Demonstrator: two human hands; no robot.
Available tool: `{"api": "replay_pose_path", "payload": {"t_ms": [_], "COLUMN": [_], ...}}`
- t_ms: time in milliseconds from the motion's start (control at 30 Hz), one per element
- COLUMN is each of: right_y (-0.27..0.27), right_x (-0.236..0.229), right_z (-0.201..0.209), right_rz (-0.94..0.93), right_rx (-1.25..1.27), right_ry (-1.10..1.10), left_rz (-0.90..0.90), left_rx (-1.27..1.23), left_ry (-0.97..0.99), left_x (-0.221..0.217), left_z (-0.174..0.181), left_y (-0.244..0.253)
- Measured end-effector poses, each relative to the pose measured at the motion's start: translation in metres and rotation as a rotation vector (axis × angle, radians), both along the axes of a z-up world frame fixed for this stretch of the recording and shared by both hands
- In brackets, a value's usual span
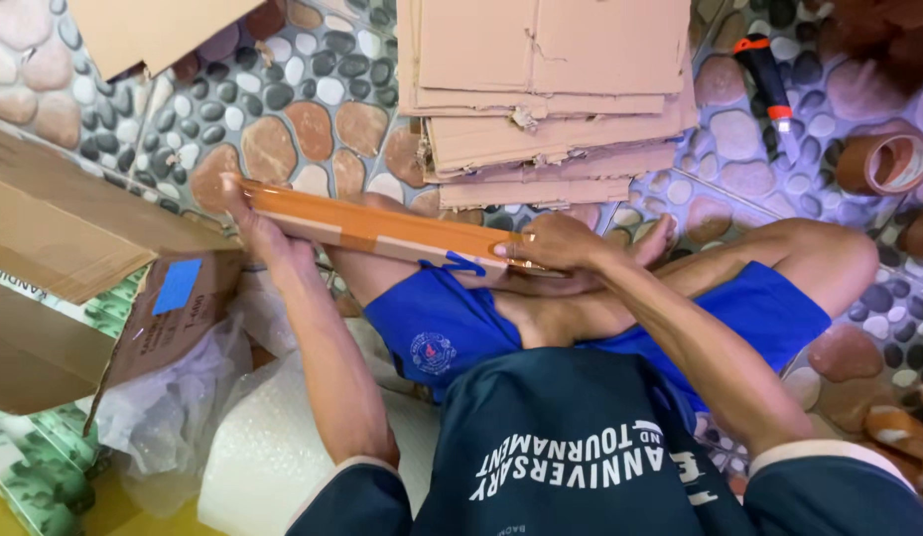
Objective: The person sits on the floor and wraps flat cardboard pieces with orange packing tape. They repeatedly apply tape to the cardboard, fold it over, and use a utility knife to cut the tape before stacking the wrapped items.
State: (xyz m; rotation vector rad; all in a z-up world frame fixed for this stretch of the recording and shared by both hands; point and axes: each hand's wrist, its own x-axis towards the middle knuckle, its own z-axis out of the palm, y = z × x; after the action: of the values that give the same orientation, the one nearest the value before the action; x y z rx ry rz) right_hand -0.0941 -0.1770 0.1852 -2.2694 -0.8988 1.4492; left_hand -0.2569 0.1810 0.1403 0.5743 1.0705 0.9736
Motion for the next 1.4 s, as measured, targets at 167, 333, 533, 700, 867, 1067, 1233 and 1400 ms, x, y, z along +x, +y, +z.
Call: {"api": "replay_pose_path", "payload": {"t_ms": [167, 333, 533, 700, 867, 1067, 1233, 1400], "right_y": [-0.019, -0.02, -0.114, -0.087, -0.022, 0.041, 0.04, 0.03], "right_x": [-0.021, 0.012, 0.079, 0.041, 0.026, 0.023, 0.037, 0.056], "right_z": [0.035, 0.07, 0.2, 0.216, 0.175, 0.176, 0.196, 0.272], "right_rz": [-0.417, -0.247, -0.149, -0.663, -0.78, -0.593, -0.463, -0.378], "right_rx": [0.301, 0.439, 0.452, 0.686, 0.555, 0.568, 0.464, 0.01], "right_ry": [0.198, 0.11, -0.023, 0.005, -0.114, -0.064, -0.025, -0.229], "left_rz": [-0.479, -1.321, -1.47, -1.21, -0.774, -0.887, -0.898, -0.792], "left_rx": [1.503, 2.015, 1.762, 1.001, 0.716, 0.731, 0.807, 1.126], "left_ry": [1.271, 0.734, 0.388, -0.229, -0.101, -0.203, -0.194, 0.085], "left_x": [-0.004, 0.044, 0.111, 0.138, 0.12, 0.079, 0.079, 0.097], "left_z": [0.072, 0.097, 0.205, 0.189, 0.085, 0.129, 0.121, 0.113], "left_y": [-0.017, -0.153, -0.188, -0.236, -0.222, -0.159, -0.155, -0.182]}}
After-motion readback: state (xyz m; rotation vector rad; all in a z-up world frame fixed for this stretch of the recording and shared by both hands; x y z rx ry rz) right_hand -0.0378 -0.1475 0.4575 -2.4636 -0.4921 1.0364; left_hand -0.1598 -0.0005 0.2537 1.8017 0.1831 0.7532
